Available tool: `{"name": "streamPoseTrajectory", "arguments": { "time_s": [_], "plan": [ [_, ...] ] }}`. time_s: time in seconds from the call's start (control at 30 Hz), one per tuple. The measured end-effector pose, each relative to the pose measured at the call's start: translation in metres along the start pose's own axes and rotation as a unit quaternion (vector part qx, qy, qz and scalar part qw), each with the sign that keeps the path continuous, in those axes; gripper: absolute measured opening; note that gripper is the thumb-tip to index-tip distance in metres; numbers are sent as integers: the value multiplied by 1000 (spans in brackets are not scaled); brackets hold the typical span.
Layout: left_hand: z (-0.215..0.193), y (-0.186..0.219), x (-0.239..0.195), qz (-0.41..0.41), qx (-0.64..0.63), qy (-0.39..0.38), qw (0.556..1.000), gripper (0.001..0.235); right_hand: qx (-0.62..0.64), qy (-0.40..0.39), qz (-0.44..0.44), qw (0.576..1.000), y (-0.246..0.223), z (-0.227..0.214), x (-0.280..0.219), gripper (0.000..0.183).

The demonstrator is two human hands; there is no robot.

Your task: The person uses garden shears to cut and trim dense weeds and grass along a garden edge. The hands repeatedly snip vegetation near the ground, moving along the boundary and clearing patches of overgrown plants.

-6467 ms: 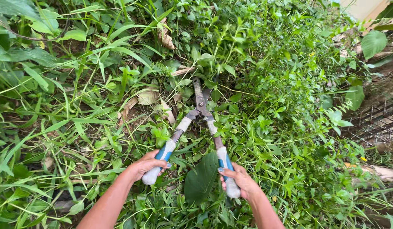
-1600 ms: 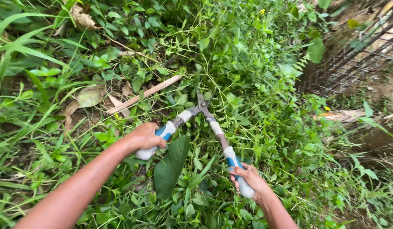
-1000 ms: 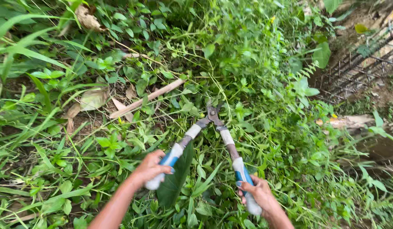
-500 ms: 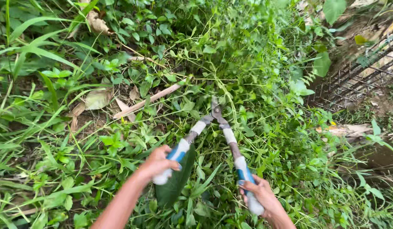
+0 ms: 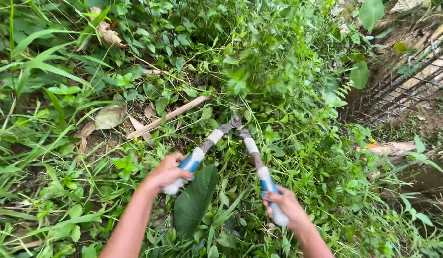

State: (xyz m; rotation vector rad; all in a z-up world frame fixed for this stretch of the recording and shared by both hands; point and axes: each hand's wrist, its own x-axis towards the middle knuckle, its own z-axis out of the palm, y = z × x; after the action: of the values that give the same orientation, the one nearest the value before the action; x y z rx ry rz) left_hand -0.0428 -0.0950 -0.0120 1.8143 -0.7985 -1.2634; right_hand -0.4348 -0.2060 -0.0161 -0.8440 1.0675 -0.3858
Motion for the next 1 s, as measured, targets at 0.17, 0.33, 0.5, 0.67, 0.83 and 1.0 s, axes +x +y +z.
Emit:
{"name": "streamPoseTrajectory", "arguments": {
  "time_s": [0.17, 0.33, 0.5, 0.67, 0.83, 1.0],
  "plan": [
    [-7, 8, 7, 13, 4, -36, 999, 48, -9, -10, -17, 1000, 1, -22, 11, 24],
    [-1, 28, 40, 26, 77, 15, 997, 46, 1, -10, -28, 1000, -9, -1, 56, 26],
    [19, 69, 26, -23, 23, 12, 999, 58, 27, -27, -54, 998, -19, 25, 66, 26],
    [106, 51, 44, -2, 177, 138, 975, 73, 59, 71, -53, 994, -10, 96, 102, 25],
    [105, 3, 41, 29, 165, 108, 980, 66, 66, 40, -24, 997, 2, 62, 65, 25],
    [48, 49, -12, 56, 148, 1, 987, 51, 23, 7, 1, 1000, -20, -12, -3, 21]
  ]
}}
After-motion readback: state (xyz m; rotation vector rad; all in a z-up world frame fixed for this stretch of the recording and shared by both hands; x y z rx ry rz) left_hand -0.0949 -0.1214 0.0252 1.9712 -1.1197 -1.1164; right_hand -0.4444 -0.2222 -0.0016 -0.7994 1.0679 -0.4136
